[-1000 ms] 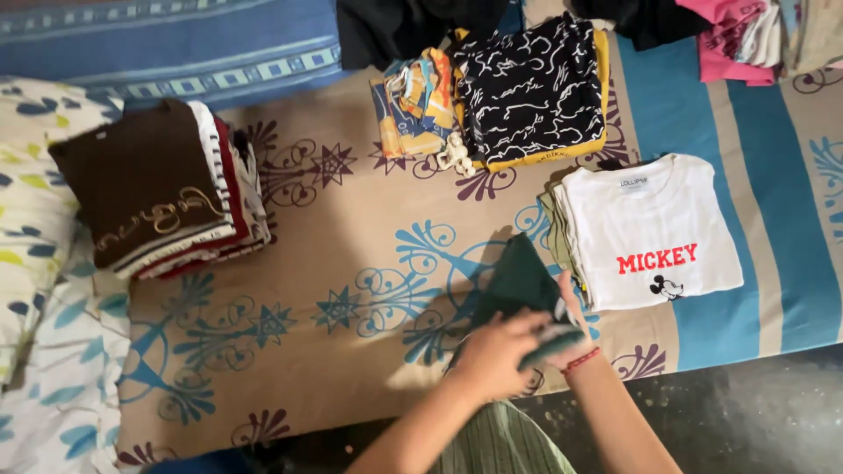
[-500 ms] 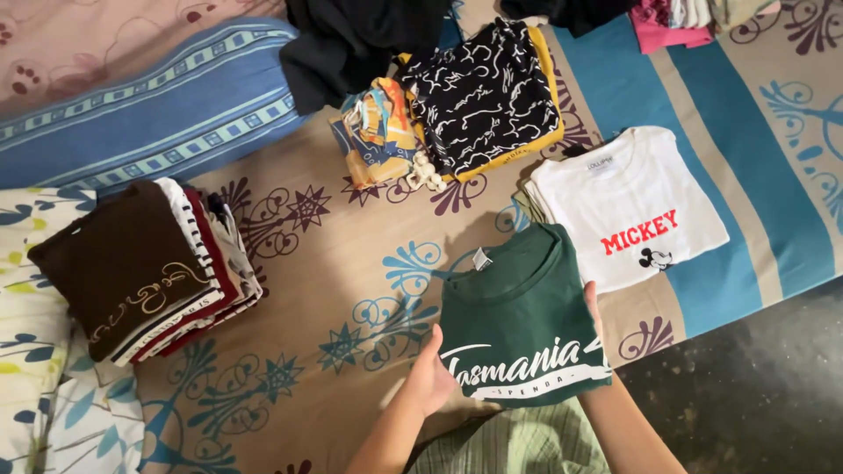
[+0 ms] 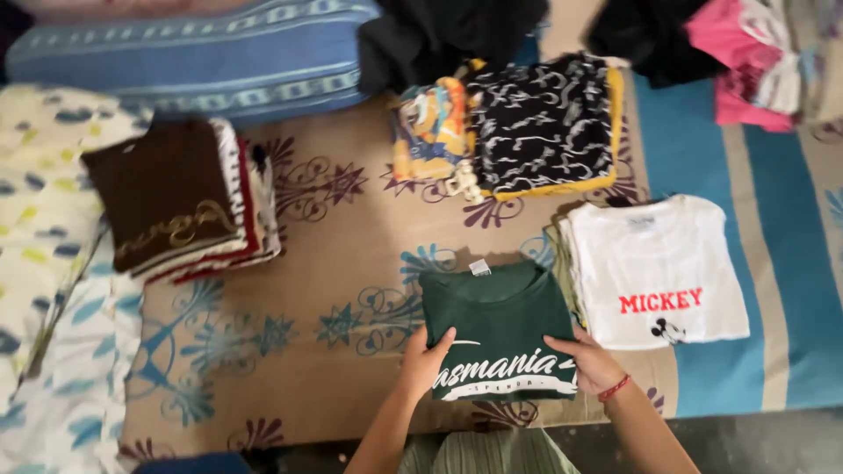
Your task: Folding t-shirts on a bed and placing them in a closet
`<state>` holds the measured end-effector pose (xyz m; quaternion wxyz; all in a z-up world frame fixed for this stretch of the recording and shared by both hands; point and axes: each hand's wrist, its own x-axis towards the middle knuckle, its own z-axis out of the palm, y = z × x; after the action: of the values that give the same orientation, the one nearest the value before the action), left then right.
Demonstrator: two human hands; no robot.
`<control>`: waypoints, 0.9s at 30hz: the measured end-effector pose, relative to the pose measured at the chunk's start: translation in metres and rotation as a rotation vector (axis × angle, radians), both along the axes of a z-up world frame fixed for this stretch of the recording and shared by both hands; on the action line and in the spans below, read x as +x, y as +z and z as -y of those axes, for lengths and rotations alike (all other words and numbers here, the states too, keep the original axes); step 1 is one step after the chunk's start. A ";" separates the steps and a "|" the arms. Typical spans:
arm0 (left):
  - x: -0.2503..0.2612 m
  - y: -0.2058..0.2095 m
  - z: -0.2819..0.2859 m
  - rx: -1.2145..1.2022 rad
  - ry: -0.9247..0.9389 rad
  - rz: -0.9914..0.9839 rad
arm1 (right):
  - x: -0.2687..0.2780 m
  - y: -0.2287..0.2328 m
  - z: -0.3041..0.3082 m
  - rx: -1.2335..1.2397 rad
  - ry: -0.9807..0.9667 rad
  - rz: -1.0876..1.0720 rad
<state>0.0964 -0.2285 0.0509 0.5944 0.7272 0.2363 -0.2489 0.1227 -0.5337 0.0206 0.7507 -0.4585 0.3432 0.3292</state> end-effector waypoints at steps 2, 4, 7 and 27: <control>-0.019 -0.022 -0.003 -0.033 0.138 -0.005 | 0.005 0.006 -0.013 -0.096 0.088 -0.024; -0.031 -0.017 -0.011 -0.061 0.283 -0.007 | 0.010 0.017 -0.032 -0.189 0.182 -0.042; -0.040 0.003 -0.033 -0.240 0.391 -0.066 | 0.017 0.037 -0.068 -0.118 0.222 0.038; 0.109 0.164 -0.442 0.176 0.499 0.704 | 0.176 0.187 -0.493 0.262 0.064 0.550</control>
<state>0.2058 0.2137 0.2152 0.6163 0.7363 0.2082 0.1862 0.2988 -0.0406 0.2073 0.8574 -0.4403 0.0670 0.2578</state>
